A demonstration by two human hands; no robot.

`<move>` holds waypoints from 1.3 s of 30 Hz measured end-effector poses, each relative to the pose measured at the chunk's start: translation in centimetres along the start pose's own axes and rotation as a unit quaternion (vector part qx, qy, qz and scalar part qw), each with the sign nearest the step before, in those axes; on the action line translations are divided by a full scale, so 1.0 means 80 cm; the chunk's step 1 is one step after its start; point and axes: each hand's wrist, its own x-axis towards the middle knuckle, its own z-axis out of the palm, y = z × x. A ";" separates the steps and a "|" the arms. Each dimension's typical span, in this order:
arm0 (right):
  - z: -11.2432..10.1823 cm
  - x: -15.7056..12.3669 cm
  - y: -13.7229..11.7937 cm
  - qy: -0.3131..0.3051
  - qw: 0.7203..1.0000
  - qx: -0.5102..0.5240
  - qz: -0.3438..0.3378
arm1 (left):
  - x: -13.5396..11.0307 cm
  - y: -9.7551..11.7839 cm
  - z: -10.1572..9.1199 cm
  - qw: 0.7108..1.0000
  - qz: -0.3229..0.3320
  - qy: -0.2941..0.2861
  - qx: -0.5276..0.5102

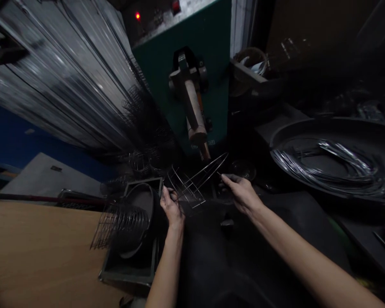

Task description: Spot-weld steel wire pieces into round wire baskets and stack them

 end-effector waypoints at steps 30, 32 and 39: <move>0.041 -0.006 -0.023 0.010 0.998 0.064 -0.014 | 0.025 0.005 0.000 0.998 0.007 -0.036 0.054; 0.044 -0.006 -0.024 0.022 0.997 0.067 -0.010 | 0.025 0.006 0.001 0.998 0.003 -0.039 0.055; 0.049 -0.006 -0.026 0.024 0.998 0.054 -0.018 | 0.026 0.007 0.003 0.998 -0.001 -0.032 0.059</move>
